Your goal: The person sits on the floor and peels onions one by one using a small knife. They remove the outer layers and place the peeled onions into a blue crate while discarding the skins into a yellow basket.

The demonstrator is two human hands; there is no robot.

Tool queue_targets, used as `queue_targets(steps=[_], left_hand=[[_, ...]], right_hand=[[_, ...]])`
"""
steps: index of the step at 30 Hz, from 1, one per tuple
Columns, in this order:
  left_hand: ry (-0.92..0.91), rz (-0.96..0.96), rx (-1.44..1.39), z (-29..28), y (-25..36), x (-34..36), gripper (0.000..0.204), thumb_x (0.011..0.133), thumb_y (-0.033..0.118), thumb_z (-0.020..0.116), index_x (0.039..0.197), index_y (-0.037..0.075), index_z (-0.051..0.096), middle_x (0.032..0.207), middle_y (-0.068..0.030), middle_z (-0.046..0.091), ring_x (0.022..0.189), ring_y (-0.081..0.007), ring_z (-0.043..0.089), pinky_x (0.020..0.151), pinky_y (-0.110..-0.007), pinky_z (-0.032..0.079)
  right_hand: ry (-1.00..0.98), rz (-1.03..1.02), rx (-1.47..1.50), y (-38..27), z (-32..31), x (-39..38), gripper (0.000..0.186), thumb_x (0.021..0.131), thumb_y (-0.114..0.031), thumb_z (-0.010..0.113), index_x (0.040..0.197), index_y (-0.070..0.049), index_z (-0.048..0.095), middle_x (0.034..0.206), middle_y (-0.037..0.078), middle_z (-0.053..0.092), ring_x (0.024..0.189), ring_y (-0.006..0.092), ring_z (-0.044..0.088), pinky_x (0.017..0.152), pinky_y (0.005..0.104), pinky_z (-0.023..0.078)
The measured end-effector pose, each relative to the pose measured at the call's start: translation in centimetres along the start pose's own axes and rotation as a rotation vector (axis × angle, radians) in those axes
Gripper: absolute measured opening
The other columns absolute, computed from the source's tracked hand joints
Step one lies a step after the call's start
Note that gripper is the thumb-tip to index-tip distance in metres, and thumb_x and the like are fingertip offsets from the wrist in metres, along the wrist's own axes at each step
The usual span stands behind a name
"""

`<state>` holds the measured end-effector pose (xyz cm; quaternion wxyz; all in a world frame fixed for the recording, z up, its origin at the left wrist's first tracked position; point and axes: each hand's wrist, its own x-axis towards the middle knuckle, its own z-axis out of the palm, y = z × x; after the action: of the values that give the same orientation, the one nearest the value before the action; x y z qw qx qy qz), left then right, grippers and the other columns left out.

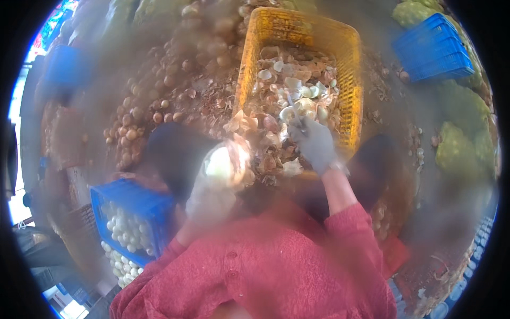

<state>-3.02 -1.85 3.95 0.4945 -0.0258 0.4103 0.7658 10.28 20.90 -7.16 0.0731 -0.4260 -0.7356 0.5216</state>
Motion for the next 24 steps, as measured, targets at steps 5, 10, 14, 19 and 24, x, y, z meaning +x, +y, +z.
queue_targets(steps=[5, 10, 14, 19, 24], left_hand=[[0.103, 0.053, 0.312, -1.3, -0.8, 0.0, 0.087, 0.069, -0.007, 0.084, 0.144, 0.004, 0.04, 0.128, -0.0123, 0.059, 0.113, -0.0241, 0.064, 0.092, -0.036, 0.059], [0.106, 0.121, 0.021, -1.0, -0.2, 0.1, 0.076, 0.076, -0.004, 0.079, 0.142, 0.006, 0.043, 0.133, -0.0123, 0.056, 0.119, -0.0229, 0.061, 0.097, -0.036, 0.056], [0.128, -0.062, -0.444, -1.6, -0.5, 0.4, 0.05, 0.093, 0.01, 0.067, 0.139, 0.004, 0.049, 0.137, -0.0119, 0.058, 0.123, -0.0254, 0.06, 0.106, -0.041, 0.051], [0.004, 0.087, -0.299, -1.4, -1.5, 0.7, 0.039, 0.099, 0.016, 0.062, 0.134, 0.001, 0.054, 0.13, -0.0128, 0.062, 0.12, -0.0258, 0.062, 0.104, -0.039, 0.052], [0.051, 0.0, -0.467, -1.1, -1.7, 1.5, 0.041, 0.097, 0.017, 0.065, 0.133, 0.0, 0.053, 0.13, -0.0132, 0.062, 0.119, -0.0262, 0.062, 0.101, -0.04, 0.055]], right_hand=[[-0.366, 0.094, 0.726, -8.4, 1.6, -7.5, 0.054, 0.088, -0.01, 0.076, 0.137, 0.001, 0.055, 0.097, 0.006, 0.069, 0.067, 0.0052, 0.061, 0.055, 0.0196, 0.048], [-0.204, -0.312, 0.145, -9.3, 2.4, -9.7, 0.033, 0.086, -0.008, 0.076, 0.117, -0.004, 0.067, 0.084, 0.004, 0.068, 0.063, 0.0129, 0.06, 0.058, 0.0254, 0.047], [-0.221, -0.624, -0.234, -7.4, 3.5, -9.7, 0.034, 0.076, -0.008, 0.08, 0.108, -0.009, 0.071, 0.073, 0.008, 0.06, 0.065, 0.0284, 0.061, 0.06, 0.0382, 0.047], [-0.075, -0.71, -0.272, -7.8, 4.4, -8.5, 0.037, 0.07, -0.009, 0.081, 0.105, -0.009, 0.07, 0.071, 0.008, 0.056, 0.065, 0.0304, 0.06, 0.06, 0.0408, 0.047], [-0.129, -0.515, 0.005, -6.2, 6.0, -8.9, 0.017, 0.079, -0.004, 0.073, 0.093, -0.005, 0.064, 0.068, 0.008, 0.06, 0.064, 0.0246, 0.064, 0.056, 0.0366, 0.047]])
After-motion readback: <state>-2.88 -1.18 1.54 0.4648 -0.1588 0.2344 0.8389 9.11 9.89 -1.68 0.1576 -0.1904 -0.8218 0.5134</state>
